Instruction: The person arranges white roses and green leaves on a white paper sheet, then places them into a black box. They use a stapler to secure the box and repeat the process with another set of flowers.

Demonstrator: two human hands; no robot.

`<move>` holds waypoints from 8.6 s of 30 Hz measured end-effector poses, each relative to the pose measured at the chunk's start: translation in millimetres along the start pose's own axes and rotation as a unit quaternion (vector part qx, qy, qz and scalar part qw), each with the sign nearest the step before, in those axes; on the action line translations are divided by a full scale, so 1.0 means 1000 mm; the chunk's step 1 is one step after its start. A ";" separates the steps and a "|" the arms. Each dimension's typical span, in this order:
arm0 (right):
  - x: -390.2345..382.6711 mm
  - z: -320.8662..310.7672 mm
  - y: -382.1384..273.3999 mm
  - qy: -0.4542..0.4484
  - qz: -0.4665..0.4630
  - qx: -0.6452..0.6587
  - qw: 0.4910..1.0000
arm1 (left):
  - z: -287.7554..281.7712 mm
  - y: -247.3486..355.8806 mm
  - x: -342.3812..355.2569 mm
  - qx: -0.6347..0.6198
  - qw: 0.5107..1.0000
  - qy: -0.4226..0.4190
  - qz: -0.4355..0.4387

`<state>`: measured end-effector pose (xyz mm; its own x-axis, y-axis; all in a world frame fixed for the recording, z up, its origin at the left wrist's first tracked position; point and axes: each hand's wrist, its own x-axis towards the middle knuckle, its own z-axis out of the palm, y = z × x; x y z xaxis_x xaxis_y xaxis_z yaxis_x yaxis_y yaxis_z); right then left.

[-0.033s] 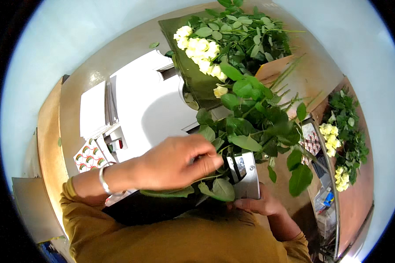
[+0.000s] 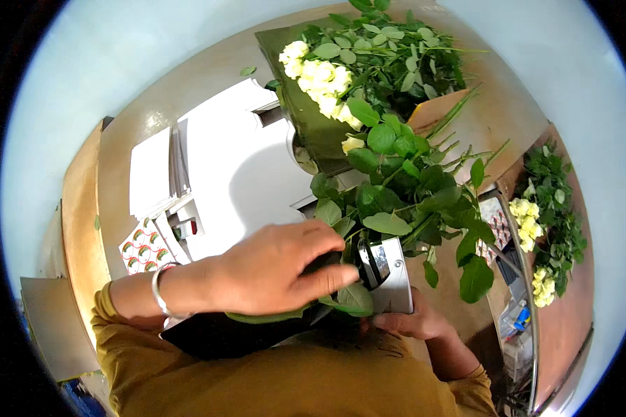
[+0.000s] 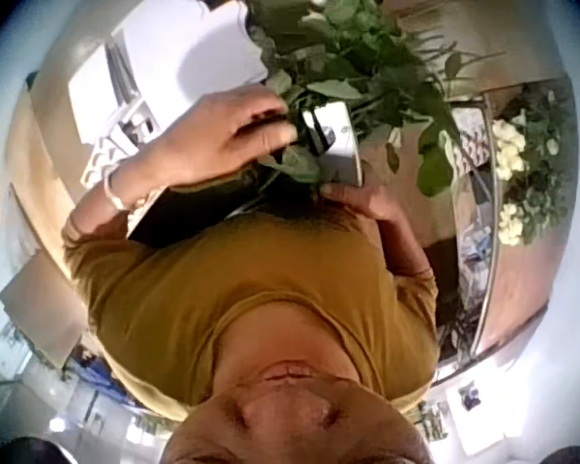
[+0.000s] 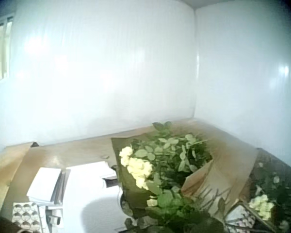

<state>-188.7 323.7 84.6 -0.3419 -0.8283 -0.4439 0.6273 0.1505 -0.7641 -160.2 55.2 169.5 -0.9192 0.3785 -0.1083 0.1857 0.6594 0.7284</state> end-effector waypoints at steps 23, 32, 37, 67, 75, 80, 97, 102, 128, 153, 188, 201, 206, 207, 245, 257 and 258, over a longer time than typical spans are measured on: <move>0.057 -0.050 -0.029 -0.092 0.181 0.051 0.978 | 0.055 0.016 -0.016 0.164 0.940 0.271 -0.129; 0.033 -0.071 -0.105 -0.120 -0.045 -0.433 0.892 | 0.053 0.000 -0.019 0.081 0.932 0.320 -0.146; 0.044 -0.050 -0.137 -0.063 -0.251 -0.715 0.649 | 0.052 -0.004 -0.021 0.072 0.935 0.314 -0.149; 0.085 0.003 -0.170 -0.095 -0.444 -0.873 0.178 | 0.046 -0.011 -0.021 0.064 0.942 0.290 -0.154; 0.103 -0.004 -0.179 -0.166 -0.425 -0.854 0.252 | 0.041 -0.016 -0.021 0.044 0.941 0.289 -0.173; 0.133 -0.014 -0.191 -0.199 -0.390 -0.846 0.304 | 0.031 -0.023 -0.014 0.018 0.937 0.287 -0.198; 0.069 0.000 -0.103 -0.164 -0.079 -0.105 0.978 | 0.030 -0.006 -0.040 -0.044 0.949 0.274 -0.150; 0.088 0.015 -0.078 -0.167 -0.100 -0.067 0.978 | -0.008 -0.027 -0.114 -0.191 0.896 0.225 -0.331; 0.056 0.268 -0.069 0.040 -0.388 -0.238 0.889 | 0.164 -0.110 -0.306 -0.403 0.850 0.339 0.025; 0.209 0.381 0.086 -0.431 -0.050 -0.117 0.893 | 0.227 -0.155 -0.550 -0.397 0.417 0.776 -0.257; 0.206 0.373 0.067 -0.440 -0.163 -0.351 0.810 | 0.139 -0.051 -0.395 -0.307 0.654 0.656 -0.218; 0.207 0.374 0.077 -0.417 -0.196 -0.404 0.790 | 0.127 -0.038 -0.391 -0.031 0.716 0.610 -0.339; 0.207 0.369 0.084 -0.386 -0.172 -0.398 0.814 | 0.135 -0.047 -0.392 -0.059 0.688 0.652 -0.313; 0.206 0.368 0.083 -0.374 -0.148 -0.397 0.825 | 0.137 -0.049 -0.393 -0.077 0.671 0.673 -0.302; 0.317 0.404 0.230 -0.177 -0.159 -0.564 0.791 | 0.246 -0.168 -0.536 -0.277 0.423 0.777 -0.374; 0.298 0.346 0.167 -0.282 -0.145 -0.509 0.800 | 0.253 -0.189 -0.558 -0.102 0.380 0.822 -0.412; 0.283 0.316 0.140 -0.244 -0.160 -0.475 0.830 | 0.235 -0.176 -0.538 -0.027 0.405 0.821 -0.401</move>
<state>23.9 -60.1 0.3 0.0856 -0.9930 -0.0814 -0.3551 0.0459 -0.9337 383.4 -111.6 -59.4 0.3241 -0.9156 0.2379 -0.3685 0.1094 0.9232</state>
